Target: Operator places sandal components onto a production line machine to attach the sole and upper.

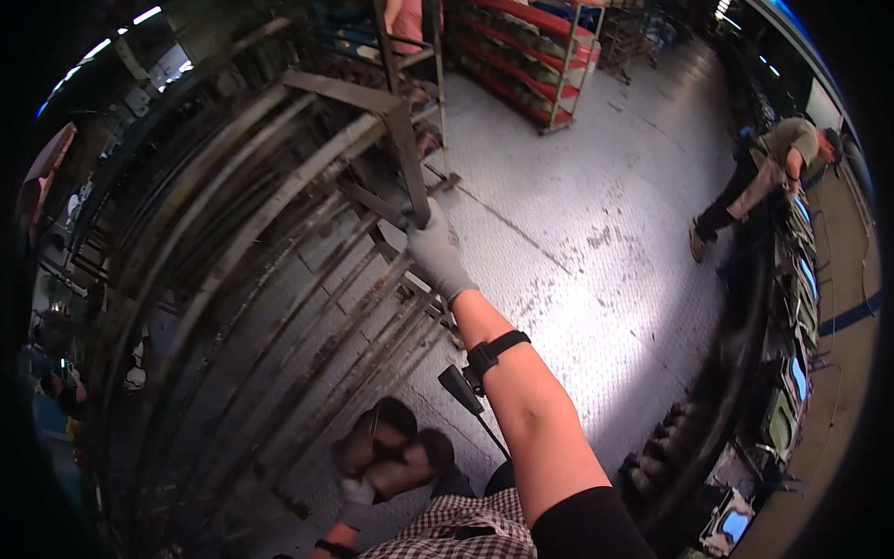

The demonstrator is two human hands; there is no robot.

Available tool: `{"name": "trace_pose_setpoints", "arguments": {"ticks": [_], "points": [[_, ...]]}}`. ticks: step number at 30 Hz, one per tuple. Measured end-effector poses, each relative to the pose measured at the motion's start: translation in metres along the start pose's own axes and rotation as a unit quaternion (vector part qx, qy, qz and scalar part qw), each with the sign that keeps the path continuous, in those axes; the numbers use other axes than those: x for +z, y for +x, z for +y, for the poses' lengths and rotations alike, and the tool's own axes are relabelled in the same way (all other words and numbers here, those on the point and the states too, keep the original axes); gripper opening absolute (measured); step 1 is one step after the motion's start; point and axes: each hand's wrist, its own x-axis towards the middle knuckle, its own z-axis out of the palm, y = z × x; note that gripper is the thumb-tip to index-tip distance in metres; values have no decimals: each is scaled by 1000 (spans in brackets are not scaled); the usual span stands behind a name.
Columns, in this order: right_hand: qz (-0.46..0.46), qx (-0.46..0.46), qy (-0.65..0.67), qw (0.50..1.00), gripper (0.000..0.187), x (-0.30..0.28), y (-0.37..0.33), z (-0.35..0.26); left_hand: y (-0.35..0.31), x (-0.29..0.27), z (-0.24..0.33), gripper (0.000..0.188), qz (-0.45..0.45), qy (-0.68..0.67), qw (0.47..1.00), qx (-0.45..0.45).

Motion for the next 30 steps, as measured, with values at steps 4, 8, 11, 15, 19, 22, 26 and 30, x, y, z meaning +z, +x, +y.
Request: {"name": "trace_pose_setpoints", "arguments": {"ticks": [4, 8, 11, 15, 19, 22, 26, 30], "points": [[-36, 20, 5, 999, 20, 27, 25, -23, 66, -23, -60, 40, 183, 14, 965, -186], [-59, -6, 48, 997, 21, 37, 58, 39, 219, -7, -26, 42, 286, -60, 877, -382], [-108, -36, -32, 993, 20, 60, 78, 31, 305, -19, 18, 31, 191, -120, 841, -491], [-153, -60, -53, 985, 21, 59, 137, 60, 349, 1, 104, 25, 228, -304, 842, -383], [-280, 15, -36, 959, 41, 84, 186, 45, 372, 38, 160, 38, 203, -294, 711, -606], [-432, -41, 106, 895, 68, 79, 217, 56, 395, 72, 187, 37, 189, -624, 636, -413], [-416, 53, 98, 902, 62, 8, 248, 49, 473, 99, 244, 40, 237, -784, 485, -306], [-366, -241, 0, 899, 39, -72, 283, 42, 559, 168, 239, 35, 360, -493, 632, -477]]}}
